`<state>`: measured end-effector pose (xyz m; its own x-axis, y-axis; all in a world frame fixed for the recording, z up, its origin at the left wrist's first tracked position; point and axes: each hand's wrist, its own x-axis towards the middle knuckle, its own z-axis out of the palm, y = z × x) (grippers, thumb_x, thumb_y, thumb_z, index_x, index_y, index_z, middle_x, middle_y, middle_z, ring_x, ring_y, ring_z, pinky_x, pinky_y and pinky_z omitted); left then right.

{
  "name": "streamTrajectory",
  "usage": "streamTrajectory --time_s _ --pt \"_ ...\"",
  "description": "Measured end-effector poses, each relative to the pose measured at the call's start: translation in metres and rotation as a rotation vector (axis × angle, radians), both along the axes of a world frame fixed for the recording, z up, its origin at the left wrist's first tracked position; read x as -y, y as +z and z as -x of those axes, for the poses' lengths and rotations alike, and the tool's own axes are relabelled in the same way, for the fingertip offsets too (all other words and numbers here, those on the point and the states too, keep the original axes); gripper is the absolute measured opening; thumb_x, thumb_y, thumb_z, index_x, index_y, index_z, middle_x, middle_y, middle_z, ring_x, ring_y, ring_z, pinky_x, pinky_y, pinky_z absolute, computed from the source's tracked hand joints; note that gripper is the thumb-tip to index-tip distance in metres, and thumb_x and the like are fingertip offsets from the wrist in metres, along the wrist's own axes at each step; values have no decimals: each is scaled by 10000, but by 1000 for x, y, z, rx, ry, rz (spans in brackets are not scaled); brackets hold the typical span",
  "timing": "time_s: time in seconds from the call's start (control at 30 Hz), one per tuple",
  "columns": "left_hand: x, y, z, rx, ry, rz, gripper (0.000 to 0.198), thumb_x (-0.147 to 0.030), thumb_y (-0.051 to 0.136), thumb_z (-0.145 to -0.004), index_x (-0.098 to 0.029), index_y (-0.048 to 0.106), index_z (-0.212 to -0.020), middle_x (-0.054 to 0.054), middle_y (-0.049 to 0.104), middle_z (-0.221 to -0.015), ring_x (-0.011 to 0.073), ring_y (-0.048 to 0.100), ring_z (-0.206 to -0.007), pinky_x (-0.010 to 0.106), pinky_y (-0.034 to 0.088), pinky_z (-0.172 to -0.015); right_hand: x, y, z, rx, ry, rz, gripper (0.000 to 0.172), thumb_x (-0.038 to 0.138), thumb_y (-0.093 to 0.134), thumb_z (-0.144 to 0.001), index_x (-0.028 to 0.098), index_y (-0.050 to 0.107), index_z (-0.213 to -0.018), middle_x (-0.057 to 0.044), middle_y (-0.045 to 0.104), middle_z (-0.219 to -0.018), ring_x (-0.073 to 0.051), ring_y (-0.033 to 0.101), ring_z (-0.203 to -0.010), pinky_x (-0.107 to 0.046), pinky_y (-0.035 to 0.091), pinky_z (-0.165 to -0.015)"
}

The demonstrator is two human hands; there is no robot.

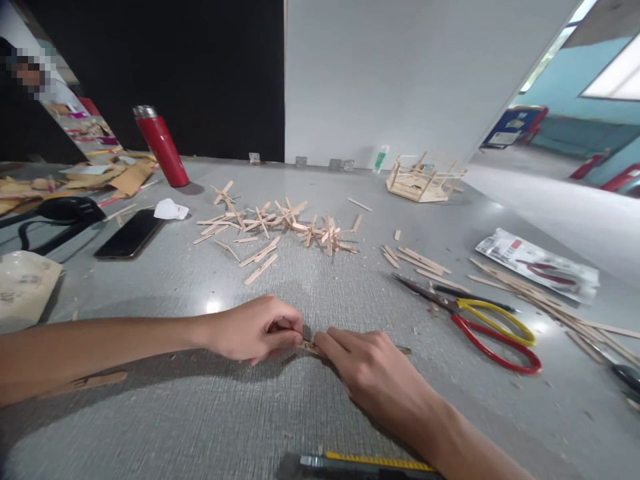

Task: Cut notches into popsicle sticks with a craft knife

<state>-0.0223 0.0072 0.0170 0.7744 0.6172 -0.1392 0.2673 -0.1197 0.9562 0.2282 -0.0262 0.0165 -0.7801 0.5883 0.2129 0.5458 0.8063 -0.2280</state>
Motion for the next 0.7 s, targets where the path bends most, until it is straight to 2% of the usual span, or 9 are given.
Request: streamTrajectory --time_s 0.1,0.17,0.2,0.27,0.33,0.4,0.47,0.57,0.7 --pt "3 5 -2 36 69 104 240 -342 512 -1027 -186 537 -846 -49 556 -608 79 511 -391 158 375 -341 0 6 -1 -102 -156 -13 213 204 415 -1074 183 627 -1074 -20 666 -826 -140 592 -673 -290 417 -625" --pt "7 13 -3 94 105 163 259 -390 509 -1031 -184 542 -877 -38 579 -641 81 520 -403 160 387 -336 1 18 0 -221 -293 51 197 256 461 -1067 199 634 -1141 -3 678 -797 -129 606 -647 -257 432 -579" --pt "10 19 -4 128 117 182 266 -408 513 -1030 -184 545 -890 -34 589 -656 80 519 -406 161 388 -335 2 26 1 -301 -362 134 184 301 501 -1053 213 656 -1098 14 663 -737 -123 591 -608 -242 421 -535" --pt "19 30 -4 165 130 191 254 -423 520 -1029 -187 559 -945 -26 609 -690 80 526 -420 164 404 -347 8 43 4 -449 -440 316 226 391 579 -1007 225 681 -893 29 605 -628 -120 551 -558 -230 404 -490" --pt "29 40 -4 178 159 148 238 -418 519 -1034 -201 570 -1117 -22 635 -727 77 529 -436 162 411 -370 16 58 6 -554 -462 439 282 434 626 -967 224 672 -784 23 583 -595 -114 500 -518 -225 373 -448" --pt "39 48 -2 179 167 -11 234 -371 504 -1049 -210 583 -1199 -10 657 -774 67 542 -482 165 450 -448 25 65 7 -643 -488 537 286 464 670 -928 227 670 -767 24 560 -576 -105 443 -486 -216 328 -405" --pt "46 52 0 194 158 -280 224 -282 504 -1050 -219 608 -1238 12 684 -861 73 586 -592 185 506 -587 34 66 7 -712 -520 625 285 480 699 -901 231 666 -767 31 529 -559 -98 405 -472 -202 298 -385" --pt "53 54 3 211 108 -642 287 -158 508 -1031 -225 606 -1292 28 697 -951 97 627 -767 201 513 -747 45 63 8 -770 -567 748 308 517 695 -896 232 662 -784 29 515 -566 -97 392 -472 -193 301 -387" --pt "60 52 5 189 117 -799 183 -128 556 -1004 -215 591 -1161 -7 699 -882 73 611 -687 155 482 -681 55 66 13 -818 -652 847 387 609 681 -872 232 645 -790 25 500 -576 -97 353 -495 -199 290 -420"
